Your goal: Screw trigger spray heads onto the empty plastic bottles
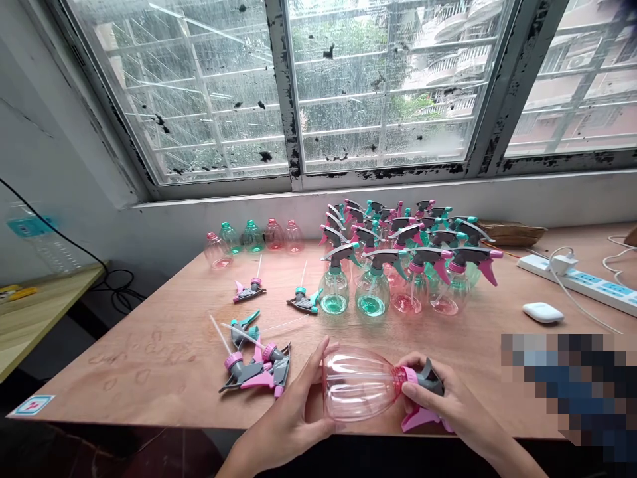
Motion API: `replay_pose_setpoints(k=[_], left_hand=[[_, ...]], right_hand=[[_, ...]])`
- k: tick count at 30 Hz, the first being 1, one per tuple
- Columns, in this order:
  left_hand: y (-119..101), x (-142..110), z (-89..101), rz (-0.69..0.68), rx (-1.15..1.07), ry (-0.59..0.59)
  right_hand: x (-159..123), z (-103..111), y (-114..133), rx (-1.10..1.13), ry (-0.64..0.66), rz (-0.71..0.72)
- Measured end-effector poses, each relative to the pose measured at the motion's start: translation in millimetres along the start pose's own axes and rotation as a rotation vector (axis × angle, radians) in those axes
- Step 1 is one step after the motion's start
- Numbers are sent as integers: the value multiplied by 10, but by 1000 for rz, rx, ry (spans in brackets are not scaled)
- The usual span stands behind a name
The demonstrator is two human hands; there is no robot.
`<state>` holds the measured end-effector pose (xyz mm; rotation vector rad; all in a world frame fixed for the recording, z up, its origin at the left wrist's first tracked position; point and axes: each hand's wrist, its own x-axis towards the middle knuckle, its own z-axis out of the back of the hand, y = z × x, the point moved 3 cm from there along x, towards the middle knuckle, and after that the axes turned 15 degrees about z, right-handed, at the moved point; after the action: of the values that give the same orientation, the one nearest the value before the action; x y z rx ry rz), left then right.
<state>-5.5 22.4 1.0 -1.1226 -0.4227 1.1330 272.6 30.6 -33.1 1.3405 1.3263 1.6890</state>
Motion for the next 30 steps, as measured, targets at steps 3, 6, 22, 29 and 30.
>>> replay_pose_setpoints(k=[3, 6, 22, 29, 30], left_hand=[[9, -4, -9, 8, -12, -3], [29, 1, -11, 3, -54, 11], [44, 8, -9, -11, -47, 20], [-16, -3, -7, 5, -19, 11], [-28, -6, -8, 3, -13, -3]], right_hand=[[2, -7, 13, -9, -7, -4], [4, -17, 22, -18, -27, -12], [5, -30, 20, -18, -40, -3], [12, -11, 3, 43, -22, 4], [14, -12, 5, 45, -25, 1]])
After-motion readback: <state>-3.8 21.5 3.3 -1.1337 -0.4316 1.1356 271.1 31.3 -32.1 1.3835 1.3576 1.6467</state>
